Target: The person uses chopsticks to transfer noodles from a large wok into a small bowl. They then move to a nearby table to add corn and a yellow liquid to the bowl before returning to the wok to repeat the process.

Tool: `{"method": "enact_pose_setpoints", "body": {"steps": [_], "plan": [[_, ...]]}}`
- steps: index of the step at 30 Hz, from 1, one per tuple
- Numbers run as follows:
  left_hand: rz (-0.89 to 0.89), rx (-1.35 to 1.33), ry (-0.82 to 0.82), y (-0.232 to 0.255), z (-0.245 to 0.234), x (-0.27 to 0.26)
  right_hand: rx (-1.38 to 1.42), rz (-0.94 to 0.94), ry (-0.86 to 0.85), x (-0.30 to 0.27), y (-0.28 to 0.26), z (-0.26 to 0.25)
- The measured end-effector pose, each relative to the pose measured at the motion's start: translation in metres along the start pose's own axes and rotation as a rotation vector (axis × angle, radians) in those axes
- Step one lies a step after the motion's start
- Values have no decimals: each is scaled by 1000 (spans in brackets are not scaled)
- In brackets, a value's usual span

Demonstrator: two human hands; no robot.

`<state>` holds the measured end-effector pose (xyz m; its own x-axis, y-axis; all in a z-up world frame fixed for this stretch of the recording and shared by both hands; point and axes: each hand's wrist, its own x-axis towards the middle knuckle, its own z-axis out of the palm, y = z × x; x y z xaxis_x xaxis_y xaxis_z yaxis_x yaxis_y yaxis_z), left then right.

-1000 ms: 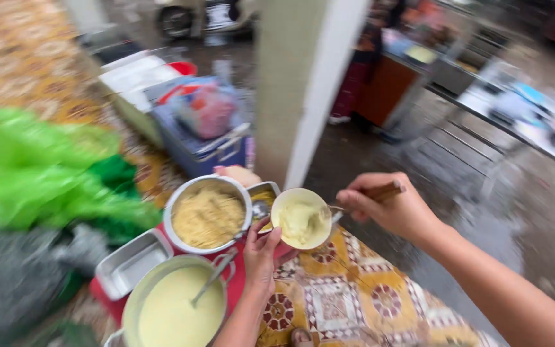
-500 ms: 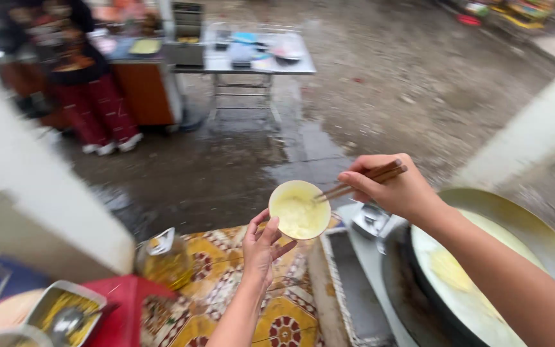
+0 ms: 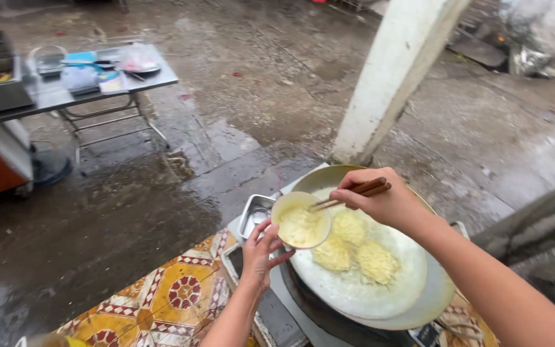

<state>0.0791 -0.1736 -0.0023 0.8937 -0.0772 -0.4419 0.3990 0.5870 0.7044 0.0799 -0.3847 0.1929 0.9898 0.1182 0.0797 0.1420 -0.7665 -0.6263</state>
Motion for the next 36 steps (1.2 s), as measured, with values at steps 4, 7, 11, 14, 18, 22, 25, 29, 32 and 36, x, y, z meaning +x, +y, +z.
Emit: {"method": "enact_pose_setpoints", "body": {"steps": [4,7,11,14,18,22,25,29,32,36], "plan": [[-39,62,-26,-20,33,31,229,175,40,-8,33,-10],[-108,94,-86,-38,55,54,261,194,208,-3,63,-11],[-147,149,-108,-49,78,76,261,175,115,5,102,-16],[-157,186,-132,-56,92,100,143,247,176,12,122,-28],[-197,230,-157,-54,115,119,108,374,256,14,142,-30],[-268,278,-238,-77,129,148,277,286,295,25,163,-17],[-339,328,-165,-85,141,168,294,473,119,30,175,-31],[-311,320,-232,-118,138,202,169,355,280,31,199,-36],[-326,323,-224,-128,149,217,245,457,325,44,229,-37],[-353,350,-239,-159,159,235,479,446,282,53,264,-17]]}}
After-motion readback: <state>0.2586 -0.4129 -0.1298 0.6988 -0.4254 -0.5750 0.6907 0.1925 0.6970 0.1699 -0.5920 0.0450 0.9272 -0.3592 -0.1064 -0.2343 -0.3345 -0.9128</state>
